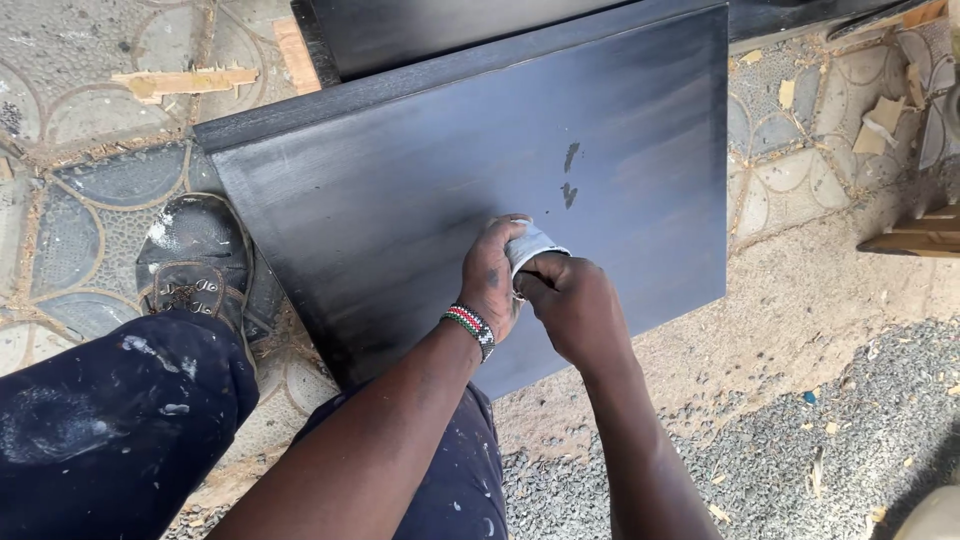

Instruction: The person uses a putty knife to scoop a dark filler from a small container and applies it to gaps and holes on a black wooden board. The person repeatedly scoops the filler and spreads it into the seams and a circular hole on the board's edge.

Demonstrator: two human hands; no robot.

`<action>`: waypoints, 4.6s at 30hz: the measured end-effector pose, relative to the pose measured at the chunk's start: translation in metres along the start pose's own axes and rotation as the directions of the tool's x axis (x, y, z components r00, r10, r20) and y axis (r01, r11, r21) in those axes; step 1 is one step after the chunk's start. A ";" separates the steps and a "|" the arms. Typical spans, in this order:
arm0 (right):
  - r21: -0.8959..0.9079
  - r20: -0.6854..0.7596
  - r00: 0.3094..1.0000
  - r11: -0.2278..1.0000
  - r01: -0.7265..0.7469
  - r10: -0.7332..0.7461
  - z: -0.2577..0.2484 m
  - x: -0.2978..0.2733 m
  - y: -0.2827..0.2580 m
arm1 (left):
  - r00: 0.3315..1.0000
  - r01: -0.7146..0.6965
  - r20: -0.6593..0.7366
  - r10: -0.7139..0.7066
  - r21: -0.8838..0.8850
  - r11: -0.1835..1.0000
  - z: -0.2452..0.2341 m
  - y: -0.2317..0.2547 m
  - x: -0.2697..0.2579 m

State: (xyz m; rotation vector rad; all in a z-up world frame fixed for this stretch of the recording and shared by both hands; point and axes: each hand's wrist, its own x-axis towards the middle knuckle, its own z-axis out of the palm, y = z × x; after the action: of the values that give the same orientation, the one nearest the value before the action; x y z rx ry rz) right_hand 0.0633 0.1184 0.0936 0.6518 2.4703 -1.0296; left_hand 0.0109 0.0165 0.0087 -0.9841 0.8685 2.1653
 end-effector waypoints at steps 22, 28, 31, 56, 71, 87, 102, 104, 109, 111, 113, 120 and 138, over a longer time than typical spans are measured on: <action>0.141 -0.512 0.789 0.873 0.466 -0.339 -0.027 0.148 0.030 | 0.990 -0.104 0.069 0.119 -0.192 0.976 -0.005 0.026 -0.004; -0.252 -0.565 0.634 0.841 0.478 -0.529 -0.012 0.188 0.041 | 0.989 -0.112 0.073 0.126 -0.175 0.978 -0.005 0.031 -0.002; -0.514 -0.529 0.537 0.751 0.413 -0.657 -0.002 0.190 0.039 | 0.990 -0.102 0.076 0.117 -0.185 0.977 -0.007 0.032 0.006; -0.571 -0.516 0.469 0.696 0.435 -0.716 0.004 0.191 0.037 | 0.985 -0.154 0.067 0.160 -0.091 0.984 -0.020 0.036 0.011; -0.278 -0.411 0.575 0.698 0.660 -0.707 -0.013 0.189 -0.022 | 0.982 -0.179 0.043 0.182 -0.070 0.981 -0.033 0.069 0.009; -0.741 0.030 0.907 0.599 0.302 -0.420 -0.049 0.230 -0.021 | 0.958 -0.285 -0.080 0.274 -0.194 0.939 -0.026 0.143 -0.008; -0.680 0.196 0.853 0.560 0.473 -0.483 0.026 0.186 -0.068 | 0.946 -0.319 -0.134 0.294 -0.239 0.917 -0.032 0.154 -0.004; -0.689 0.143 0.888 0.600 0.406 -0.437 -0.005 0.189 -0.069 | 0.943 -0.326 -0.145 0.298 -0.242 0.914 -0.037 0.163 -0.013; -0.616 -0.070 0.856 0.697 0.367 -0.512 0.015 0.231 -0.036 | 0.923 -0.365 -0.236 0.303 -0.300 0.881 -0.064 0.178 -0.032; -0.784 0.085 0.731 0.407 0.468 -0.678 0.060 0.204 -0.063 | 0.907 -0.398 -0.275 0.319 -0.314 0.862 -0.083 0.182 -0.042; -0.692 0.153 0.788 0.505 0.517 -0.597 0.087 0.173 -0.107 | 0.882 -0.442 -0.320 0.345 -0.313 0.840 -0.106 0.189 -0.047; -0.761 0.159 0.800 0.445 0.473 -0.578 0.030 0.155 -0.127 | 0.791 -0.586 -0.470 0.392 -0.395 0.708 -0.168 0.186 -0.044; -0.134 -0.016 0.713 0.708 0.693 -0.701 0.131 0.126 -0.148 | 0.782 -0.614 -0.500 0.371 -0.519 0.595 -0.184 0.177 -0.053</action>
State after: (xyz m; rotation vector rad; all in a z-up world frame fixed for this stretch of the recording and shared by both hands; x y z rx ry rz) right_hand -0.0985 -0.0363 0.0257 -0.3616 2.8731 -1.0881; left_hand -0.0141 -0.2431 0.0120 -1.6726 0.5435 2.9672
